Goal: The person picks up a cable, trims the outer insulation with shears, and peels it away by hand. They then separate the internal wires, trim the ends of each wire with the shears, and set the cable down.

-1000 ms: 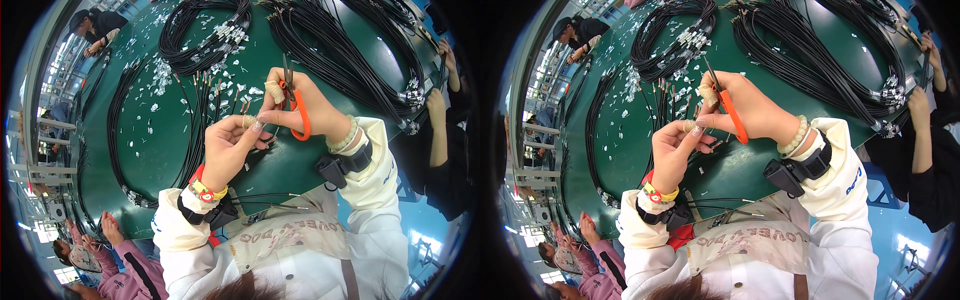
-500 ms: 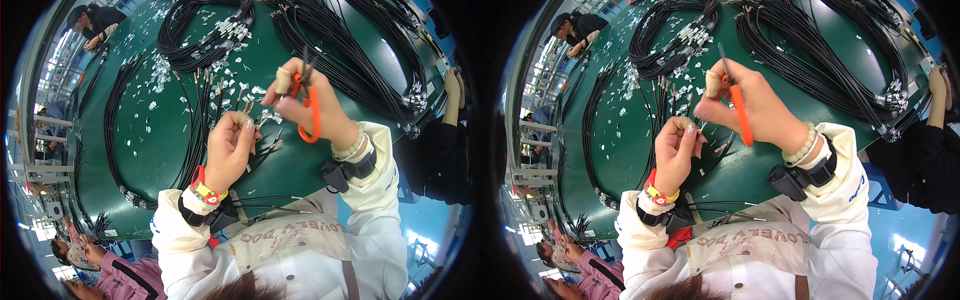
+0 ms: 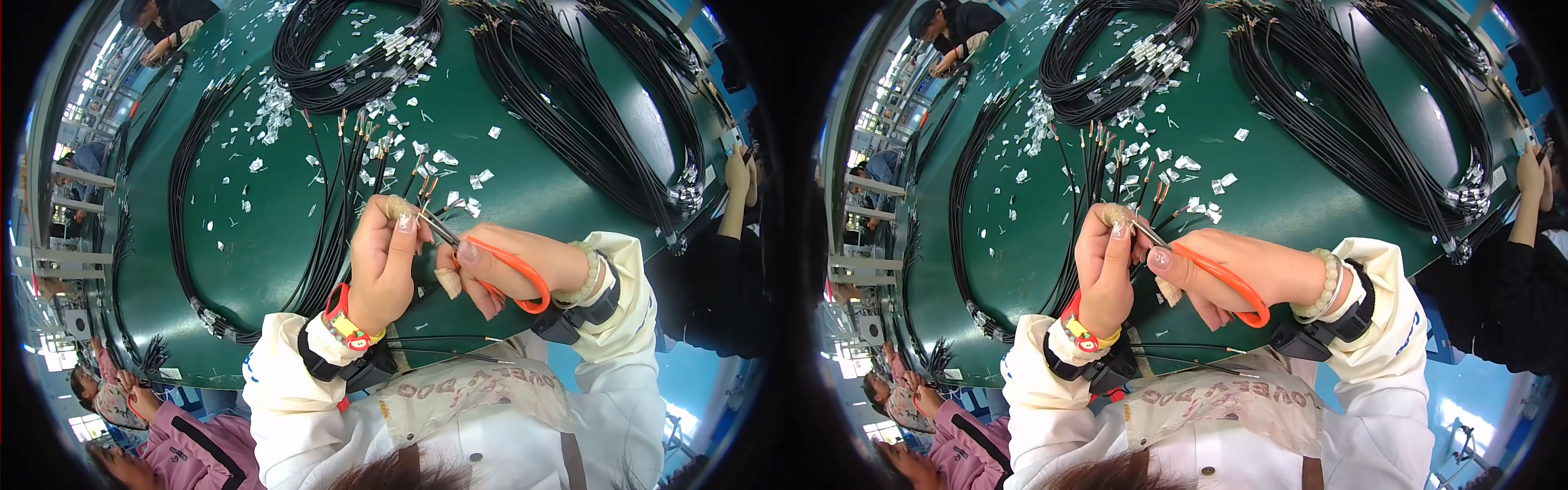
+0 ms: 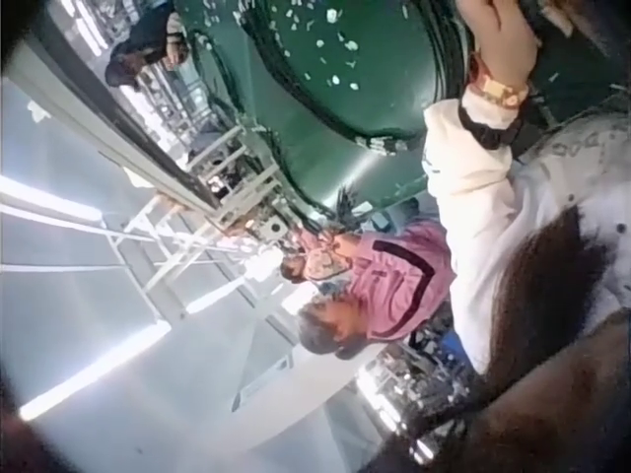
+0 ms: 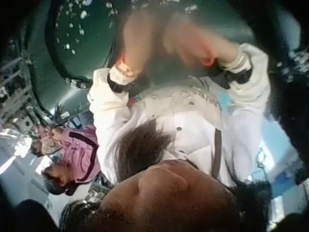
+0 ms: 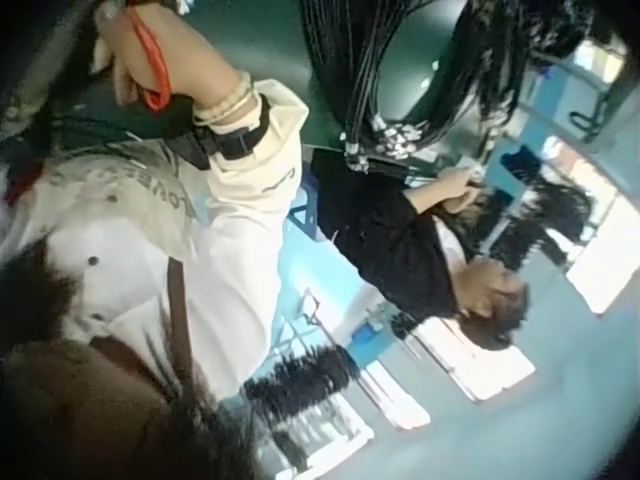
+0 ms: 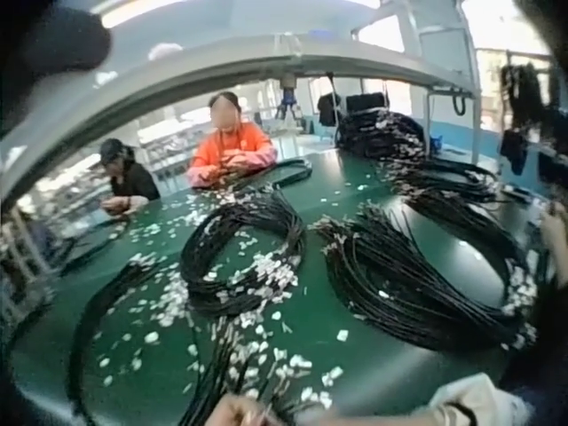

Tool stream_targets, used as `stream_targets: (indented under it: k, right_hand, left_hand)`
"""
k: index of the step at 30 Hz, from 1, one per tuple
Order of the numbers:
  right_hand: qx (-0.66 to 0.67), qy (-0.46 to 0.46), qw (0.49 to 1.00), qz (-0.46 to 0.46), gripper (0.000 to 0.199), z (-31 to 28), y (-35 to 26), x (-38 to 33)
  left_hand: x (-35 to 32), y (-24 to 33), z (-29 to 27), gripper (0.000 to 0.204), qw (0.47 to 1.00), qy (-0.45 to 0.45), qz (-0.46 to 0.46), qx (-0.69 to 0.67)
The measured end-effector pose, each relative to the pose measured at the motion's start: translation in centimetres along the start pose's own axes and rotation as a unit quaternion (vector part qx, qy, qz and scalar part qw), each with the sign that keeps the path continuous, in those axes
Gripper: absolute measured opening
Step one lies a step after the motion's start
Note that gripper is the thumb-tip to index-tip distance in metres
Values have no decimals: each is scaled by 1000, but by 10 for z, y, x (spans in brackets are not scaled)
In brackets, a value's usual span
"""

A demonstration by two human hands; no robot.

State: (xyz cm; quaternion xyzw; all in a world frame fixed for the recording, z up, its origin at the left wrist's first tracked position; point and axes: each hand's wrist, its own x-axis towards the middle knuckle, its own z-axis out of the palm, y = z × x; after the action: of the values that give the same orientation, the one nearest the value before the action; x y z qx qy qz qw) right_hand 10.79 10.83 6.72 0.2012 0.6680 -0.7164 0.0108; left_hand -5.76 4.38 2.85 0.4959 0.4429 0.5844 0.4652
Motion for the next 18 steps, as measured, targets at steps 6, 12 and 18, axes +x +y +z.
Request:
stream_targets:
  k: [6, 12, 18]
  right_hand:
    - [-21, 10, 1000, 13, 52, -4, 2, 7]
    - [-23, -4, 1000, 6, 51, -10, 4, 5]
    - [79, 166, 977, -113, 43, -12, 6, 1]
  left_hand:
    - [4, -6, -4, 11, 1000, 4, -10, -13]
    - [7, -8, -3, 12, 999, 20, -12, -45]
    - [9, -7, -6, 13, 985, -12, -71, -159]
